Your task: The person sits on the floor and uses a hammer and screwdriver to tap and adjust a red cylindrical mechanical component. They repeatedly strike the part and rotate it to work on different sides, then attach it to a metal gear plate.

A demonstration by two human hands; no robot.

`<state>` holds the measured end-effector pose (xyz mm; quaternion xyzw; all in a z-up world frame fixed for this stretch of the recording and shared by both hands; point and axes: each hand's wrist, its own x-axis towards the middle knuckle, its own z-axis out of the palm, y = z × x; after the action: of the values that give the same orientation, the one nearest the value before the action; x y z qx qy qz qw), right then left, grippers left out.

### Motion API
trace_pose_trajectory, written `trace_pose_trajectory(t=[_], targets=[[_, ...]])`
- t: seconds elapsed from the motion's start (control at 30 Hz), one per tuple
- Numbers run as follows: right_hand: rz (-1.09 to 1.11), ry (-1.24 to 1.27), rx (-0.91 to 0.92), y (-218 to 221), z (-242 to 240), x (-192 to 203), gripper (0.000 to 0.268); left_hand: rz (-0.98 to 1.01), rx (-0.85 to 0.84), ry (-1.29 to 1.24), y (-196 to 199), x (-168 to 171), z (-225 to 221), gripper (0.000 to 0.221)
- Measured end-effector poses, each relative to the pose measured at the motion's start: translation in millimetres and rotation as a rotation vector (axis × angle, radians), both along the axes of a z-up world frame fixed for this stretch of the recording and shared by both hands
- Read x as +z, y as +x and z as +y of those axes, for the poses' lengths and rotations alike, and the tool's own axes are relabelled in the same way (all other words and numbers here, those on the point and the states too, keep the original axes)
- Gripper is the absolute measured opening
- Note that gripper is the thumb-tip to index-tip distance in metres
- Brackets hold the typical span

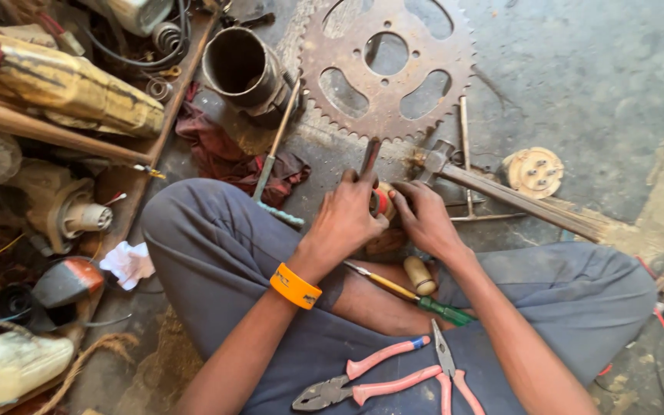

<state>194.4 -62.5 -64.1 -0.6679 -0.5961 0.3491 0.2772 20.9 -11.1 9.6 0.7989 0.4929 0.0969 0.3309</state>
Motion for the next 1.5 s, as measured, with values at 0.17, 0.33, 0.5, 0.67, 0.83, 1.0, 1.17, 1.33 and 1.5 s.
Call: trace_pose_trajectory(t=[0.17, 0.33, 0.5, 0.67, 0.83, 1.0, 1.17, 1.33, 1.5], targets=[[-0.124, 0.140, -0.045, 26.5, -8.9, 41.0, 0.026, -0.023, -0.033, -0.067, -0.3, -5.5, -3.0, 0.066], [-0.274, 0.114, -0.130, 81.1, -8.7, 64.1, 0.037, -0.125, -0.090, 0.015, -22.3, -29.5, -2.8, 0.067], [-0.606, -0.047, 0.246, 107.4, 19.7, 38.5, 0.048, -0.200, -0.117, 0.029, -18.7, -47.6, 4.7, 0.067], [-0.517, -0.336, 0.303, 115.3, 43.6, 22.7, 0.040, -0.480, -0.144, -0.024, -20.6, -57.3, 16.6, 0.061], [-0.494, -0.050, 0.242, 112.4, 16.8, 61.7, 0.038, -0.539, -0.177, 0.044, -20.6, -69.8, 20.1, 0.072], [-0.405, 0.227, 0.164, 96.5, -28.7, 122.9, 0.038, -0.478, -0.176, 0.024, -20.3, -79.6, 18.7, 0.073], [-0.497, 0.194, 0.269, 63.2, -30.4, 144.3, 0.033, -0.523, -0.155, -0.071, -19.0, -75.5, 21.9, 0.068], [-0.542, 0.267, 0.278, 40.5, -27.3, 156.8, 0.026, -0.479, -0.121, -0.016, -17.3, -85.3, 22.8, 0.066], [-0.495, 0.380, 0.272, 25.2, -25.6, 145.5, 0.023, -0.546, -0.100, 0.049, -16.3, -98.4, 19.8, 0.061]])
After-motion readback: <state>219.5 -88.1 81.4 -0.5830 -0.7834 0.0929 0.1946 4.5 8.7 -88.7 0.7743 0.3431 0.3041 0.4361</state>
